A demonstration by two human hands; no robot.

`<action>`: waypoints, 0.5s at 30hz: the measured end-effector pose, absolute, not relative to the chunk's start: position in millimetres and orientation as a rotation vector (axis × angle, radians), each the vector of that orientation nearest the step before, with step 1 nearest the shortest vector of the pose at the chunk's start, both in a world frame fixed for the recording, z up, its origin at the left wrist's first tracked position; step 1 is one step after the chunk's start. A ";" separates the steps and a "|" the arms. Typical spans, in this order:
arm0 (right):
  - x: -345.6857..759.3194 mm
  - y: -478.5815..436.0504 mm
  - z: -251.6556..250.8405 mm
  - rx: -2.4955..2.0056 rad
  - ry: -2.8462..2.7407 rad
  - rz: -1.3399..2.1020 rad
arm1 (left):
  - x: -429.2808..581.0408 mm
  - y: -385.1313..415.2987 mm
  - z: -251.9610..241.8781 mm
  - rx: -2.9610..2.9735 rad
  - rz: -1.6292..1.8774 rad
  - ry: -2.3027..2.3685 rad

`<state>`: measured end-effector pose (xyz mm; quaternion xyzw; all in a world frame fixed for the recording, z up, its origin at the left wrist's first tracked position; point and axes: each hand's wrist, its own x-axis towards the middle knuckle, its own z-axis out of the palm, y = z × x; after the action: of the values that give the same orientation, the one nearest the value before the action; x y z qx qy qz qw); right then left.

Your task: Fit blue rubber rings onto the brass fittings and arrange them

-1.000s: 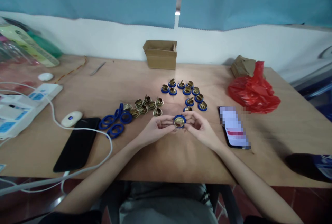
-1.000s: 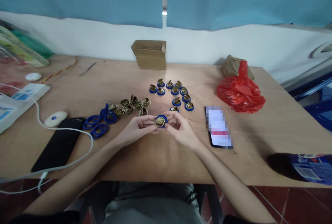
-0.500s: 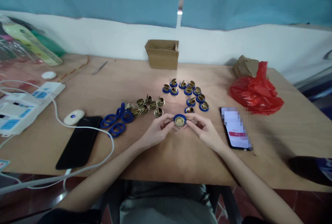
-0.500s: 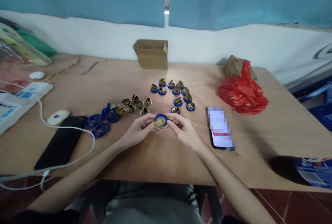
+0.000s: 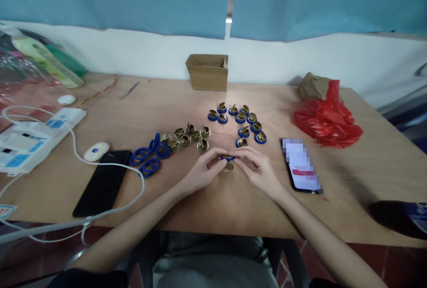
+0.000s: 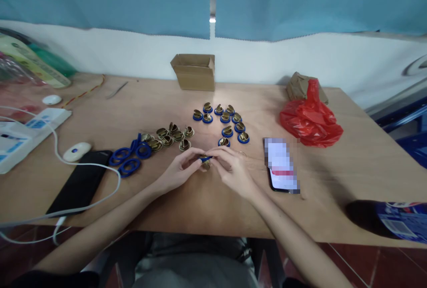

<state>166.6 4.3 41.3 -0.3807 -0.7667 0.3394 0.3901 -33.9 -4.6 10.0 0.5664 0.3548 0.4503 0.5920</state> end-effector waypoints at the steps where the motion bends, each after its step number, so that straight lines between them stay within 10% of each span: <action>1: 165.8 4.1 40.5 -0.959 -1.919 0.910 | -33.7 -4.6 9.0 1.310 1.064 0.821; 15: 160.7 2.4 39.7 -0.952 -1.545 1.332 | -37.1 -7.2 9.9 1.370 1.024 0.856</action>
<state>160.7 2.4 39.7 -0.3819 -0.6193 0.5339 0.4308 -37.1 -7.2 9.9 0.5851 0.3657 0.4374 0.5767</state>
